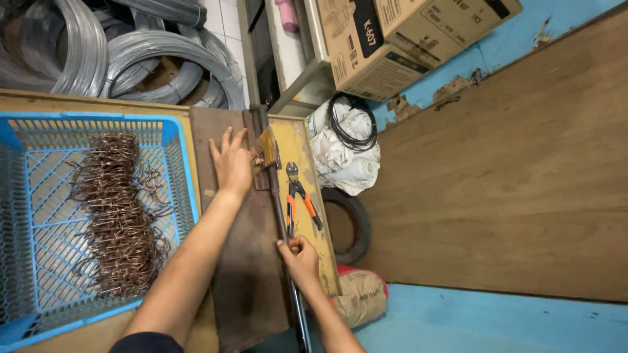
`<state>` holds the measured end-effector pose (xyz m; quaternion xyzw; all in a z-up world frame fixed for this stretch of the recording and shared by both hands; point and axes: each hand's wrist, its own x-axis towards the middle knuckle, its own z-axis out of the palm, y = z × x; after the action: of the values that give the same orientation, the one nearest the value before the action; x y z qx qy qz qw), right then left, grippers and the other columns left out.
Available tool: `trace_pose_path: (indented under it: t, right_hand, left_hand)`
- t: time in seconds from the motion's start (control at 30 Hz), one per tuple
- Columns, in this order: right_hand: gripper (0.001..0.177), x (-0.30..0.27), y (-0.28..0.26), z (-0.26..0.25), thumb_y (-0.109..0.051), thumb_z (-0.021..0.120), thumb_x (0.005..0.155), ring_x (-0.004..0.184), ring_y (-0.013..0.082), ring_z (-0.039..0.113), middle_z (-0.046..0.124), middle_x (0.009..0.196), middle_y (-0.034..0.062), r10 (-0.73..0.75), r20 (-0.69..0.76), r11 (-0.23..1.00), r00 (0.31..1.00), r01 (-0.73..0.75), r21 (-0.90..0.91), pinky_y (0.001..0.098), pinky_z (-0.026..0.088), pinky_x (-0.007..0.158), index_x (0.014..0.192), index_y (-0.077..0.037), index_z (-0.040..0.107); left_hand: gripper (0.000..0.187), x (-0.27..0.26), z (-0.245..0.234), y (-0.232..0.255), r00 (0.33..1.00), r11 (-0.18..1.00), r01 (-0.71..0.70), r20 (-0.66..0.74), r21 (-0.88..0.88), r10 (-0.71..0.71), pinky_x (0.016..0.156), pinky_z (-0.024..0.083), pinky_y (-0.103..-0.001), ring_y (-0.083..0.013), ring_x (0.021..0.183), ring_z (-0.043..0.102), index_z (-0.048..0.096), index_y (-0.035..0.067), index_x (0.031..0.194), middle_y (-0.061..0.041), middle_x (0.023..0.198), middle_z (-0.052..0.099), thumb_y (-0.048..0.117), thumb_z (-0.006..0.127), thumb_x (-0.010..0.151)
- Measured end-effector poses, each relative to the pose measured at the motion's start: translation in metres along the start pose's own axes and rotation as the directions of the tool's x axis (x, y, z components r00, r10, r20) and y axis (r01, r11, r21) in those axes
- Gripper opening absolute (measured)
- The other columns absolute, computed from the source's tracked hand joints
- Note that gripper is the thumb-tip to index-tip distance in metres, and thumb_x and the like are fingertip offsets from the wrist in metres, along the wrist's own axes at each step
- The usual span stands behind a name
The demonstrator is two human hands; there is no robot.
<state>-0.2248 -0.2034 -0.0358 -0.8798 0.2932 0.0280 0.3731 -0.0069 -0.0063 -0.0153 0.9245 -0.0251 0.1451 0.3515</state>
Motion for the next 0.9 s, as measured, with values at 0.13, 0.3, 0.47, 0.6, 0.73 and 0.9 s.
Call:
trace_pose_path:
  t: [0.13,0.3,0.47,0.6,0.73,0.9]
  right_hand:
    - [0.028,-0.012,-0.035,-0.023,-0.030,0.091,0.075,0.086,0.0212,0.068,0.070,0.107,0.0115,-0.264,0.022,0.957,0.964,0.259,0.130,0.0323,0.057,0.080,0.080,-0.008,0.073]
    - [0.025,-0.051,-0.119,-0.065,-0.015,0.087,0.076,0.130,0.0477,0.052,0.055,0.144,0.0298,-0.352,0.074,0.885,0.933,0.305,0.352,0.0551,0.037,0.112,0.072,0.004,0.071]
    - [0.025,-0.046,-0.173,-0.106,-0.024,0.085,0.074,0.130,0.0471,0.054,0.058,0.145,0.0226,-0.328,0.118,0.929,0.937,0.297,0.220,0.0554,0.038,0.110,0.071,-0.001,0.074]
    - [0.021,-0.029,-0.175,-0.113,-0.019,0.085,0.072,0.134,0.0390,0.053,0.061,0.144,0.0164,-0.278,0.133,0.931,0.951,0.233,0.282,0.0465,0.038,0.111,0.070,-0.001,0.075]
    - [0.021,-0.033,-0.181,-0.124,-0.021,0.085,0.070,0.134,0.0376,0.054,0.063,0.143,0.0133,-0.249,0.155,0.942,0.956,0.201,0.270,0.0460,0.039,0.110,0.070,-0.002,0.076]
    - [0.022,-0.034,-0.177,-0.125,-0.025,0.086,0.069,0.133,0.0455,0.054,0.064,0.143,0.0139,-0.310,0.150,0.949,0.939,0.296,0.105,0.0517,0.041,0.110,0.074,-0.005,0.079]
  left_hand:
    - [0.016,0.004,0.021,-0.024,0.995,0.999,-0.018,0.097,-0.038,0.022,0.118,0.021,-0.069,-0.0347,0.153,0.030,0.082,0.029,0.095,0.004,0.153,0.053,0.039,0.078,0.083]
    - [0.016,0.003,0.011,-0.032,0.979,0.992,-0.062,0.186,-0.109,0.081,0.117,0.031,-0.069,-0.0344,0.152,0.033,0.082,0.037,0.091,0.004,0.149,0.054,0.038,0.083,0.075]
    - [0.012,-0.004,0.018,-0.032,0.978,0.994,-0.056,0.196,-0.090,0.073,0.117,0.031,-0.067,-0.0340,0.152,0.032,0.082,0.034,0.092,0.003,0.151,0.053,0.039,0.079,0.081]
    - [0.011,-0.011,0.023,-0.027,0.980,0.983,0.062,0.195,-0.172,-0.028,0.116,0.033,-0.064,-0.0342,0.152,0.033,0.082,0.031,0.094,0.001,0.152,0.052,0.036,0.079,0.085]
    - [0.013,-0.033,0.029,-0.027,0.972,0.980,0.103,0.229,-0.172,-0.062,0.115,0.035,-0.063,-0.0331,0.151,0.034,0.082,0.032,0.095,0.001,0.149,0.054,0.039,0.079,0.085]
    - [0.014,-0.061,-0.036,0.000,0.977,0.990,0.038,0.212,-0.135,-0.008,0.115,0.035,-0.060,-0.0339,0.150,0.037,0.083,0.025,0.097,-0.003,0.147,0.057,0.033,0.076,0.089]
